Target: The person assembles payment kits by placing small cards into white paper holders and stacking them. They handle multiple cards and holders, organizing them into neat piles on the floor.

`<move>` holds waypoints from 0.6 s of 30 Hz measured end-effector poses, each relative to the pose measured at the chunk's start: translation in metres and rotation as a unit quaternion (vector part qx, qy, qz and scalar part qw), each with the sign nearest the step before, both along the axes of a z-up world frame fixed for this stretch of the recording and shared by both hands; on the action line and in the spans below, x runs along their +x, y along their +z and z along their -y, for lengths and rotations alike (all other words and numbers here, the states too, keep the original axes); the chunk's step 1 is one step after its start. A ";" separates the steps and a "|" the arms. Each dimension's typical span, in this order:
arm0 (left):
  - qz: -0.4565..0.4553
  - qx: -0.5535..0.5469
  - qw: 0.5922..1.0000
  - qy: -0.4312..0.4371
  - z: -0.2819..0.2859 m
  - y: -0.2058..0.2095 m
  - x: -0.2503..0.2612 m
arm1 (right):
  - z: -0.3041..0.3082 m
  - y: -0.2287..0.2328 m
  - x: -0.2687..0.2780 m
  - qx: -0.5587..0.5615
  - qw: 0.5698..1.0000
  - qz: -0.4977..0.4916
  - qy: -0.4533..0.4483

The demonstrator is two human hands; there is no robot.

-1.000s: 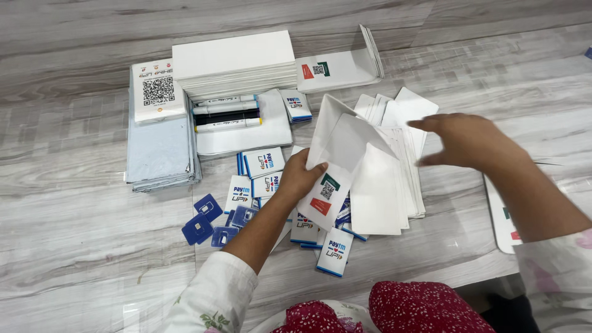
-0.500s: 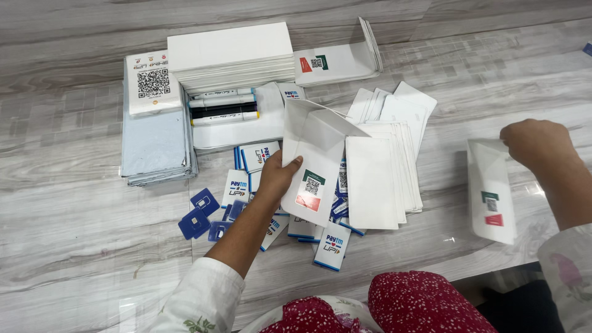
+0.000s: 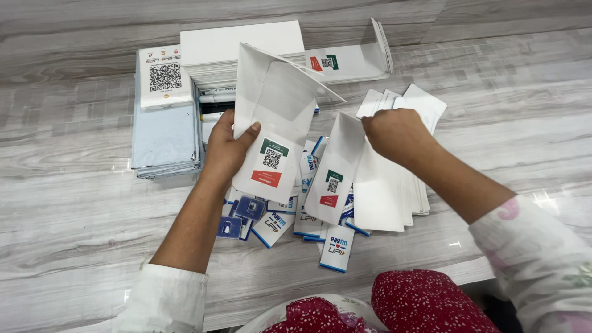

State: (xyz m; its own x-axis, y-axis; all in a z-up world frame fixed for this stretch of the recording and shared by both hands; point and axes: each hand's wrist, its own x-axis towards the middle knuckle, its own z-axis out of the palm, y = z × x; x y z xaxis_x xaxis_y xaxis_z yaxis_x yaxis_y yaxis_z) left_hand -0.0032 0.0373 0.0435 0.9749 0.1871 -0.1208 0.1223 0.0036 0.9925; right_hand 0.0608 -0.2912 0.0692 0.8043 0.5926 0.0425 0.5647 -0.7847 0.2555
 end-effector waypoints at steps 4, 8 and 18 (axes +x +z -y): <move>-0.021 -0.036 0.999 -0.005 -0.014 0.001 -0.011 | -0.031 -0.024 0.002 0.073 0.976 0.127 0.162; -0.064 -0.038 0.997 -0.005 -0.017 -0.012 -0.023 | -0.039 -0.035 0.004 0.044 0.971 0.147 0.183; -0.092 -0.093 0.991 0.027 -0.006 -0.062 -0.034 | -0.024 -0.065 -0.014 0.169 0.973 0.106 0.118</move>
